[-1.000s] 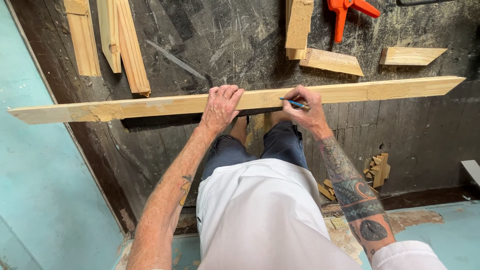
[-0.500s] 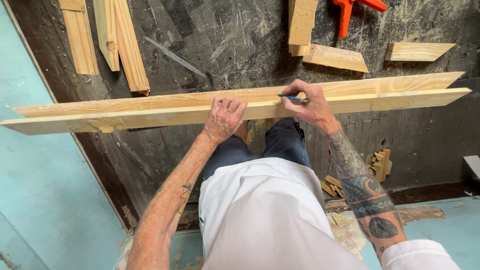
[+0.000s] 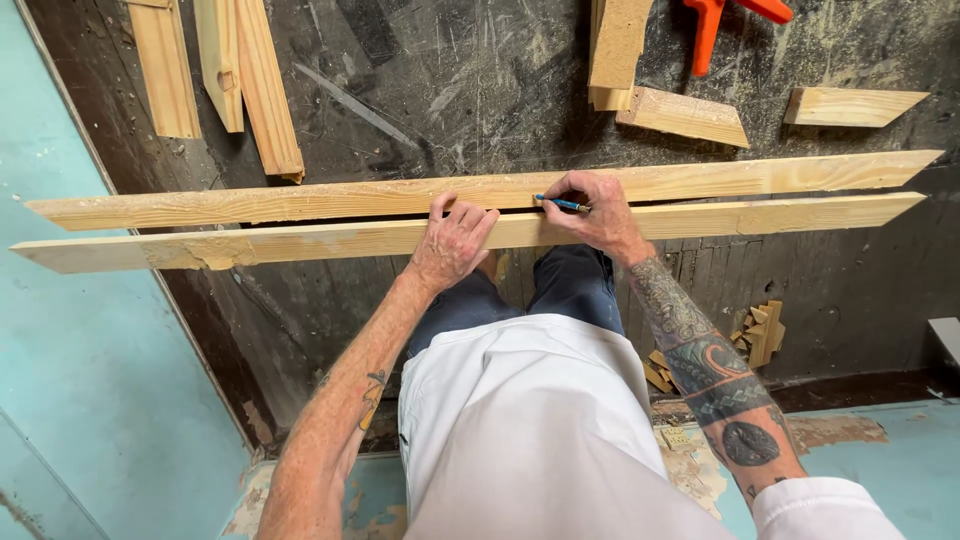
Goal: Measuring, marking, and clamping wooden boards in a workshop
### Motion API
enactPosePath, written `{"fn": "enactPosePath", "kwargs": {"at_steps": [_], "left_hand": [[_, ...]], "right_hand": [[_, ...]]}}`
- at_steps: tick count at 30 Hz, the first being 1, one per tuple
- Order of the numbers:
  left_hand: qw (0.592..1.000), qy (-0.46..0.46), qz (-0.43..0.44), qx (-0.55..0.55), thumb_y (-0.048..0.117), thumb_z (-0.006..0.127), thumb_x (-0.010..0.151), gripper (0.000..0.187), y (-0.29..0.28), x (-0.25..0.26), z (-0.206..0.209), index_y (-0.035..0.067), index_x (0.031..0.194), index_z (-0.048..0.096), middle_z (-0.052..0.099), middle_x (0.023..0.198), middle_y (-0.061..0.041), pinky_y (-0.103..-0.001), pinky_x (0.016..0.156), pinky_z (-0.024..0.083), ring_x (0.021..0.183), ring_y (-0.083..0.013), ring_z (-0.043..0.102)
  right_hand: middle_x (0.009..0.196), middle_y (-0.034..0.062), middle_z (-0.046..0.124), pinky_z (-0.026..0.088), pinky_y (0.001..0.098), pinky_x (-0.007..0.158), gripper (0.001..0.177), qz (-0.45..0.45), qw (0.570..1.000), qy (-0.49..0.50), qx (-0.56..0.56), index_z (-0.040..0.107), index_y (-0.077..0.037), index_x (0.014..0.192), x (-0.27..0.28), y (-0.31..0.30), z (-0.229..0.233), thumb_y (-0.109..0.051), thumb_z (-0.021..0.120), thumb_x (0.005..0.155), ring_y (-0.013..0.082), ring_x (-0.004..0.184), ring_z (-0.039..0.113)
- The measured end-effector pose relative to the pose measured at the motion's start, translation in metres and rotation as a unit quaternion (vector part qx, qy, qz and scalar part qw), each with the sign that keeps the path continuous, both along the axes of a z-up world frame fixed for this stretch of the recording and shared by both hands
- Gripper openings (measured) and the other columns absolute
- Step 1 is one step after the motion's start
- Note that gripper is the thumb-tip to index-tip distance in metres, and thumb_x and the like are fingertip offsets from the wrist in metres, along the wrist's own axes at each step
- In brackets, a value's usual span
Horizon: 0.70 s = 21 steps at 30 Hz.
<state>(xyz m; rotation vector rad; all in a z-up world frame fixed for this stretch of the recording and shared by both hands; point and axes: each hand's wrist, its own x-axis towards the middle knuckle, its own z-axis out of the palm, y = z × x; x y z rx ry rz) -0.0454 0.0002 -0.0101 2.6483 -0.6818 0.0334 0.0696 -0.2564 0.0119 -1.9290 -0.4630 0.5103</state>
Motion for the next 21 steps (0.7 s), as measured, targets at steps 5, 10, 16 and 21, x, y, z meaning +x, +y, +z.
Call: {"fn": "enactPosePath", "kwargs": {"at_steps": [5, 10, 16, 21], "left_hand": [[1.000, 0.014, 0.000, -0.003, 0.023, 0.091, 0.065, 0.074, -0.002, -0.003, -0.001, 0.005, 0.130, 0.060, 0.057, 0.103, -0.008, -0.057, 0.115, 0.031, 0.107, -0.0251, 0.057], [1.000, 0.024, 0.000, -0.010, 0.023, 0.091, 0.067, 0.074, -0.001, -0.002, 0.000, 0.004, 0.131, 0.060, 0.057, 0.104, -0.009, -0.059, 0.116, 0.030, 0.108, -0.0256, 0.057], [0.999, 0.033, -0.002, -0.003, 0.024, 0.091, 0.066, 0.075, -0.001, -0.003, -0.002, 0.006, 0.131, 0.060, 0.057, 0.105, -0.008, -0.058, 0.117, 0.030, 0.108, -0.0247, 0.057], [0.999, 0.036, -0.001, -0.004, 0.025, 0.091, 0.067, 0.074, 0.000, -0.002, -0.001, 0.005, 0.131, 0.060, 0.056, 0.105, -0.009, -0.059, 0.117, 0.030, 0.109, -0.0254, 0.057]], "right_hand": [[0.084, 0.0181, 0.074, 0.060, 0.0358, 0.064, 0.014, -0.009, 1.000, -0.003, -0.010, 0.074, -0.001, 0.094, -0.003, -0.002, -0.004, -0.010, 0.084, 0.088, 0.0321, 0.077, 0.074], [0.086, 0.0164, 0.074, 0.061, 0.0355, 0.066, 0.013, -0.011, 1.000, 0.021, 0.005, 0.074, -0.003, 0.094, -0.002, -0.006, -0.004, -0.011, 0.083, 0.089, 0.0280, 0.079, 0.074], [0.082, 0.0154, 0.074, 0.060, 0.0330, 0.064, 0.013, -0.027, 1.000, -0.001, -0.004, 0.074, -0.003, 0.093, -0.003, -0.006, -0.008, -0.010, 0.084, 0.088, 0.0252, 0.075, 0.074], [0.081, 0.0159, 0.074, 0.059, 0.0321, 0.064, 0.012, -0.030, 1.000, 0.006, 0.005, 0.073, -0.002, 0.092, -0.001, -0.005, -0.004, -0.007, 0.083, 0.087, 0.0255, 0.073, 0.074]]}}
